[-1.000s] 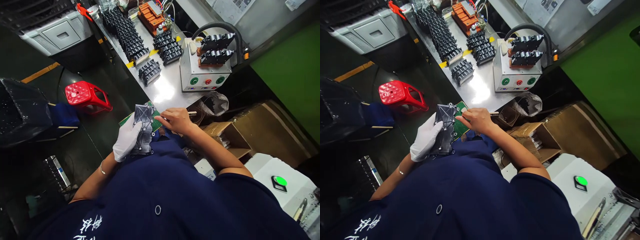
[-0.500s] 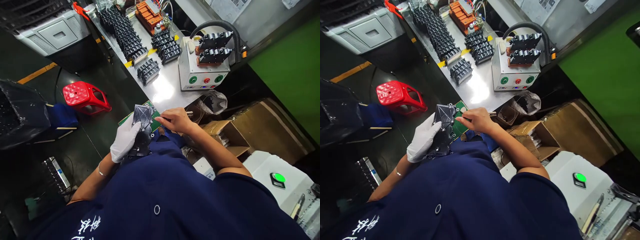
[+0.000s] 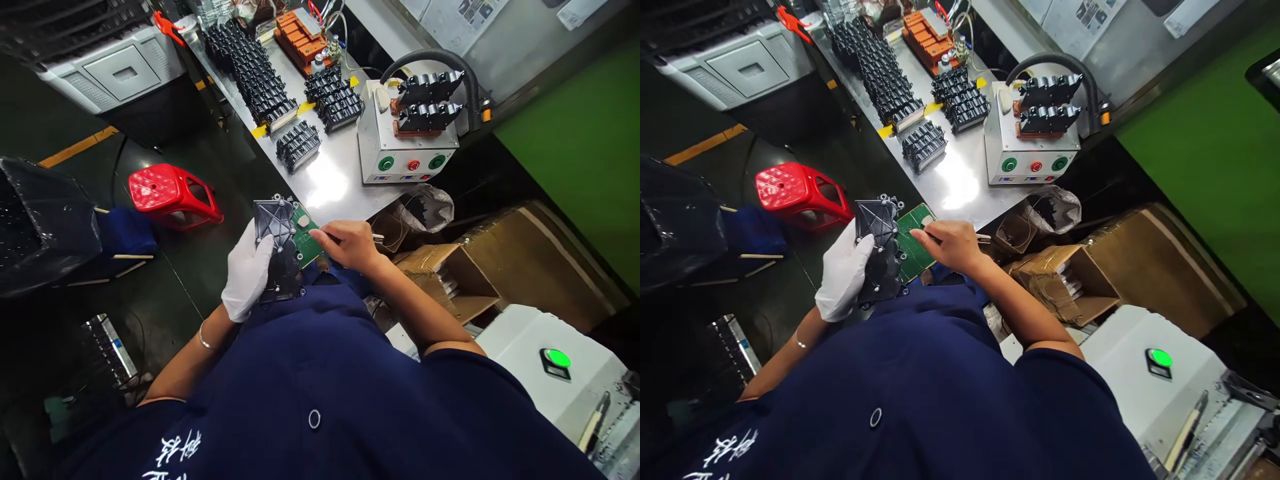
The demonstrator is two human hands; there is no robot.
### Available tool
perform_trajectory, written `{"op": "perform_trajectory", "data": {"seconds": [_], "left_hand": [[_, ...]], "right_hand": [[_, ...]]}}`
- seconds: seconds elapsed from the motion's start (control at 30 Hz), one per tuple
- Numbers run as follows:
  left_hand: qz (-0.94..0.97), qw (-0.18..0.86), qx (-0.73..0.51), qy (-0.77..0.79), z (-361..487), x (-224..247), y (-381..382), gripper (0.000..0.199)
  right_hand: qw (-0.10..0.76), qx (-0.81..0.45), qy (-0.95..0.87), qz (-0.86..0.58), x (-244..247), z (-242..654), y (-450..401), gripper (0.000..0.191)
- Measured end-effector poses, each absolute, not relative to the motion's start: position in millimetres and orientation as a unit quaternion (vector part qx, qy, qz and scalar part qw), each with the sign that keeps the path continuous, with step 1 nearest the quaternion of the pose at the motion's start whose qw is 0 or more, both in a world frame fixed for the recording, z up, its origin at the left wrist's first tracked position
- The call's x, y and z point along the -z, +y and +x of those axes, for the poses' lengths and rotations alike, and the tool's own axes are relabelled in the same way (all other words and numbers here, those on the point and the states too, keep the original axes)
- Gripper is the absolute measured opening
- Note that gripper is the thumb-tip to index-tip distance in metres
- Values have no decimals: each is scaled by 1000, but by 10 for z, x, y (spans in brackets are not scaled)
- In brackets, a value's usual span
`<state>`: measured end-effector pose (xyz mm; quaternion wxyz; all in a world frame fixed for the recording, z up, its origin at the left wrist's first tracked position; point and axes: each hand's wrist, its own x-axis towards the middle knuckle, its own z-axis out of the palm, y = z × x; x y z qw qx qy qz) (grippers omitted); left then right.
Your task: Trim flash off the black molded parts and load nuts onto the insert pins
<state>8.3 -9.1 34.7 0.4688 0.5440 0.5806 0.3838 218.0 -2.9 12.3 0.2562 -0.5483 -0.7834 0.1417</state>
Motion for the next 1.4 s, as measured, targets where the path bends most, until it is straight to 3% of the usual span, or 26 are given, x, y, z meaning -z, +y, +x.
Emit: {"op": "perform_trajectory", "data": {"seconds": [0.6, 1.13, 1.4], "left_hand": [[575, 428, -365, 594, 123, -355, -114, 49], [598, 475, -330, 555, -1, -320, -128, 52], [575, 543, -310, 528, -18, -381, -118, 60]], "right_hand": [[244, -112, -774, -573, -121, 2025, -124, 56], [216, -27, -828, -517, -142, 2235, -47, 55], [230, -80, -825, -510, -158, 2304, -25, 53]]}}
